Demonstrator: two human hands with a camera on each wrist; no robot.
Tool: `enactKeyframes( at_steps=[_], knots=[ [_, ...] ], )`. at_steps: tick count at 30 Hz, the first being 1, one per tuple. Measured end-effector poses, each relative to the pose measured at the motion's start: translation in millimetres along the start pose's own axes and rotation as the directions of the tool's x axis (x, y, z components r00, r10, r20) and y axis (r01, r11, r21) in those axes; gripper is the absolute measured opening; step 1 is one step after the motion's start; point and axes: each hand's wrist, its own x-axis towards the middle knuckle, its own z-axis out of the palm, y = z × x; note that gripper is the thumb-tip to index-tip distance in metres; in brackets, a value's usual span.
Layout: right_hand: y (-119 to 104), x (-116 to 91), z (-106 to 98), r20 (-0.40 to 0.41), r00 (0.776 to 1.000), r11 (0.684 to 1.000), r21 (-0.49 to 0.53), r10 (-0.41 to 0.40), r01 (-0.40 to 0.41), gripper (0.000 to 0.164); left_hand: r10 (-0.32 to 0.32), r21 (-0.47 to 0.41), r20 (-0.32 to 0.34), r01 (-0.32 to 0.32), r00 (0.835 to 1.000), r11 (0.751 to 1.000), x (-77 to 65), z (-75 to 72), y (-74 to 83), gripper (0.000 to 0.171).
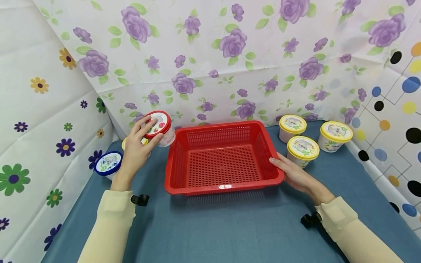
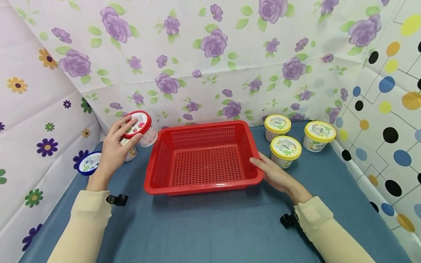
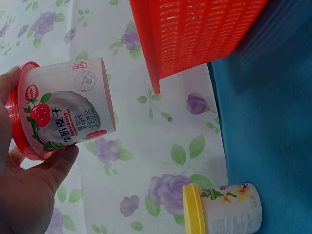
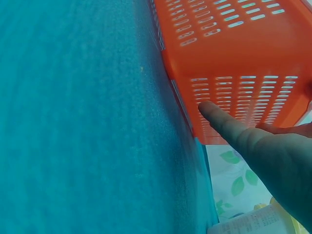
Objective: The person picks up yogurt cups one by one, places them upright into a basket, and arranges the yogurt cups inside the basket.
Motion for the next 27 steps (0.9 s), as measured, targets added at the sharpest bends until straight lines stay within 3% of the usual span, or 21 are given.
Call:
enactKeyframes(
  at_steps=[14,27],
  knots=[
    [-2,-1,0,0.004,1.000,1.000,0.003,-0.002,0.002,0.067,0.014,-0.019,-0.015,-0.014,1.000,1.000,13.8,8.7,10.8,0.056],
    [-1,-1,1,0.001,1.000,1.000,-0.003,-0.001,0.001,0.067,0.030,-0.115,-0.012,-0.032,0.999,0.993,27.0,24.9,20.8,0.056]
  ],
)
